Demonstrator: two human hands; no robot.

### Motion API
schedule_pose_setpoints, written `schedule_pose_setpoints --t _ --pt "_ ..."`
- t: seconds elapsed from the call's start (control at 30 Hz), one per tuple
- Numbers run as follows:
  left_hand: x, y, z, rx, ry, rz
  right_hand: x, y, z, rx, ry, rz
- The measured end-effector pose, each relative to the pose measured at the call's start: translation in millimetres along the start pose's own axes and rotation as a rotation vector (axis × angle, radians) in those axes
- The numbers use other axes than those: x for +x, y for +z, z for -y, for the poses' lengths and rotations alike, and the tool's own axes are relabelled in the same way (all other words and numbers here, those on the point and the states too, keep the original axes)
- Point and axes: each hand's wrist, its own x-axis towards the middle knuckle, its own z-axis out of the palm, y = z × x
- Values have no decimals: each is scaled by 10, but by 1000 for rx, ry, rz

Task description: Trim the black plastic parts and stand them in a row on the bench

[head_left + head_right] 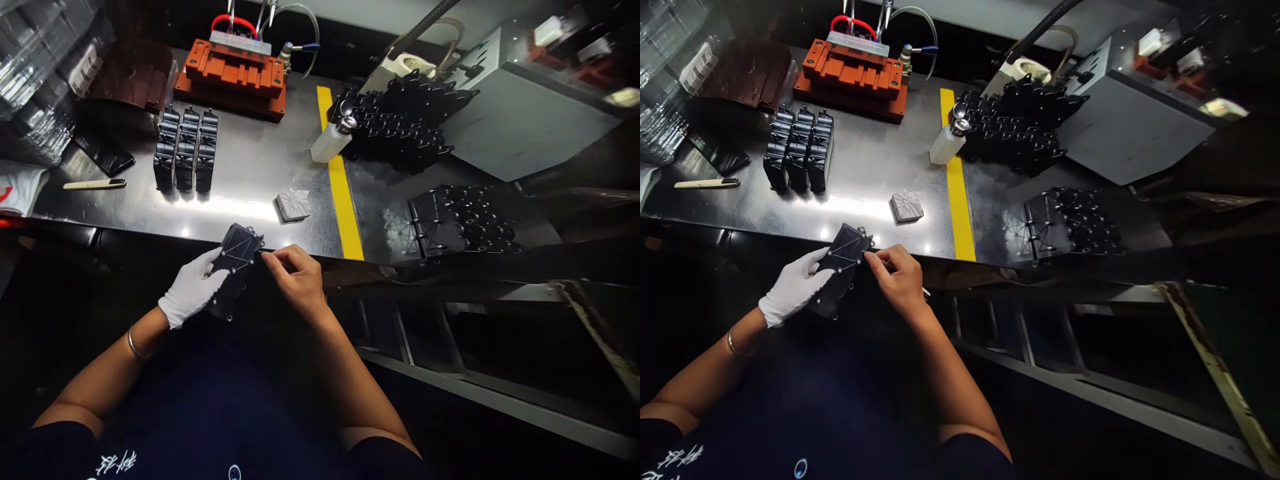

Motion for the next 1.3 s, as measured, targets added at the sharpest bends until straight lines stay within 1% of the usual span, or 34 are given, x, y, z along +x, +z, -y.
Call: schedule_pose_setpoints --t 0.03,0.07,0.13,0.17,0.2,0.23,0.27,0.3,0.33,0.37,0.4,0.43,0.5,0.53,0.57,0.63,0.67,0.73,0.77,0.8,0.83,0.9,0.93,1.0,1.07,1.17,1.23,1.3 --pt "-26 -66 -60 31 9 98 42 -54 -7 46 38 37" --pt "-51 -140 -126 68 14 200 76 -101 -15 101 84 132" --pt "-83 -300 -253 134 -8 397 99 -152 -30 263 198 460" --pt "-85 -381 -302 142 -37 469 83 -154 -35 367 268 616" --pt "-78 -457 -334 122 -72 500 50 -142 -39 477 342 713" --pt "-64 -523 -347 56 -95 471 4 -121 -42 585 416 738" --pt "-49 -575 -340 -41 -98 394 -52 -95 -43 683 482 694" --pt "-38 -607 -312 -146 -85 291 -110 -67 -43 763 528 606" --pt "-37 -614 -266 -236 -62 186 -168 -41 -41 816 545 503" --pt "-50 -593 -204 -296 -39 109 -220 -15 -37 840 537 402" --pt "-77 -544 -129 -321 -34 89 -265 11 -29 837 508 313" --pt "-116 -471 -45 -328 -47 104 -301 40 -19 809 470 248" --pt "-203 -284 134 -397 -119 187 -346 106 5 714 405 192" --pt "-236 -188 216 -482 -140 194 -357 142 14 665 385 187" --pt "-255 -104 288 -581 -140 143 -363 178 18 629 378 175" --pt "-249 7 383 -733 -144 26 -372 238 7 622 421 80" --pt "-229 29 403 -764 -149 -17 -380 258 -5 649 467 15" --pt "-183 15 395 -733 -149 -28 -418 280 -23 719 553 -78" --pt "-166 -10 374 -682 -116 -23 -449 283 -21 740 566 -88" --pt "-156 -39 347 -623 -51 -28 -487 283 -7 742 548 -64" --pt "-152 -68 319 -565 44 -46 -530 282 19 719 502 -20" --pt "-158 -111 267 -449 265 -107 -617 282 101 599 390 46" --pt "-165 -125 247 -390 358 -129 -654 284 153 524 346 57" --pt "-181 -137 220 -290 476 -143 -712 292 262 409 293 44" --pt "-196 -136 202 -234 531 -131 -752 303 371 394 255 50" --pt "-224 -124 176 -234 576 -124 -795 320 512 476 159 87" --pt "-246 -113 160 -230 585 -131 -810 328 573 527 110 72" --pt "-269 -102 147 -228 593 -147 -802 332 594 560 111 42"
